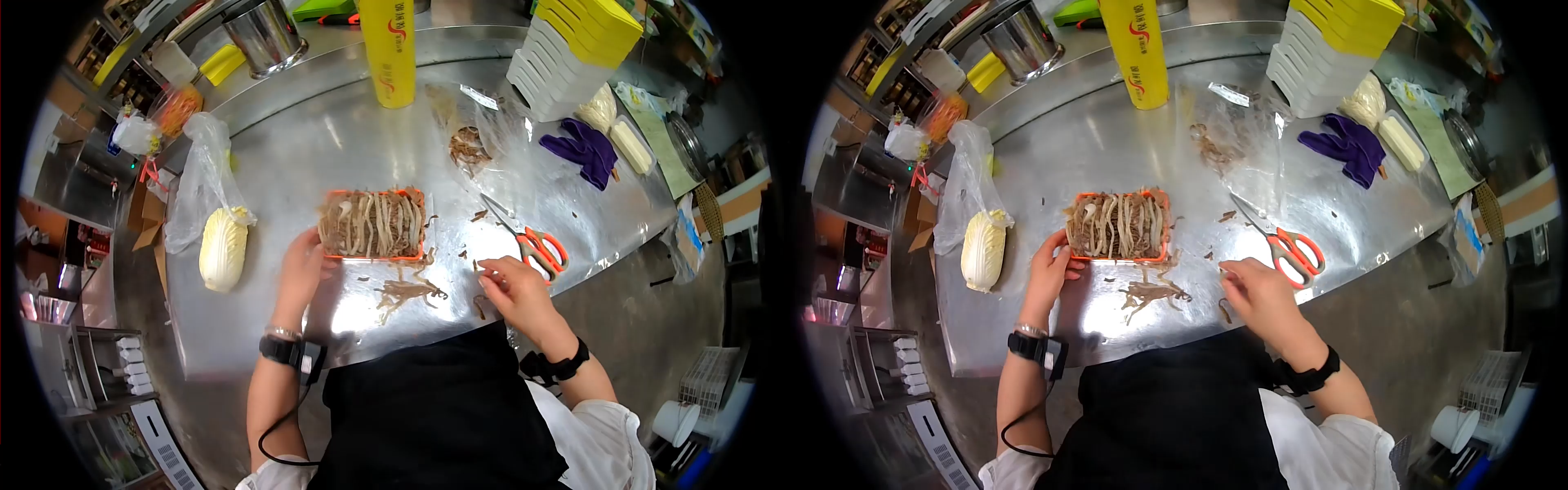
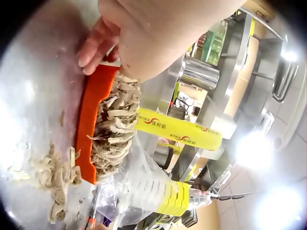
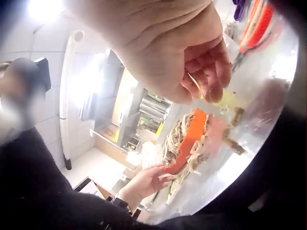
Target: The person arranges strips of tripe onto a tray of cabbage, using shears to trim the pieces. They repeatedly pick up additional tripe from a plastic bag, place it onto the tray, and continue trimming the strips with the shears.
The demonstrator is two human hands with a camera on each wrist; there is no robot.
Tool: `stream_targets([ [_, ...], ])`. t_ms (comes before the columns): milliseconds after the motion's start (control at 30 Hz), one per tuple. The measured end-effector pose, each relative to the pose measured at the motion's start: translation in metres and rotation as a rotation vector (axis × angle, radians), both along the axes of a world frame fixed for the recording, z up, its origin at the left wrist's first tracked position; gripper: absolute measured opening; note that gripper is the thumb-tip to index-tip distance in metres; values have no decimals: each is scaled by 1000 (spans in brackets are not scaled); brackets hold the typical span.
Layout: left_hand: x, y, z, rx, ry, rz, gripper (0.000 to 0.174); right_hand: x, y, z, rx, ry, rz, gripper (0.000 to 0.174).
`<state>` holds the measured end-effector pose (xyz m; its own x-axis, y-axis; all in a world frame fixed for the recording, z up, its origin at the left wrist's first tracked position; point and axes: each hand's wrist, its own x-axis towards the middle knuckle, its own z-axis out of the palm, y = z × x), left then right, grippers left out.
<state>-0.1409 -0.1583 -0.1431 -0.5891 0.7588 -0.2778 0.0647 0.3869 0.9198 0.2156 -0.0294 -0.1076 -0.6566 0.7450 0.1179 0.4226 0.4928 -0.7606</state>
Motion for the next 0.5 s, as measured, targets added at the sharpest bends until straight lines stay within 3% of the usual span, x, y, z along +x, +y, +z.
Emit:
stream_targets([
  [33, 0, 8, 6, -45, -91, -30, 38, -8, -1, 2, -11, 16, 14, 21],
  [167, -7, 23, 13, -118, -37, -158, 35, -18, -6, 4, -2, -15, 19, 19],
  [267, -17, 25, -1, -69, -130, -64, 34, -16, -9, -1, 28, -41, 21, 19],
  [500, -44, 16, 5, -124, -81, -47, 28, -10, -12, -10, -22, -4, 39, 17],
])
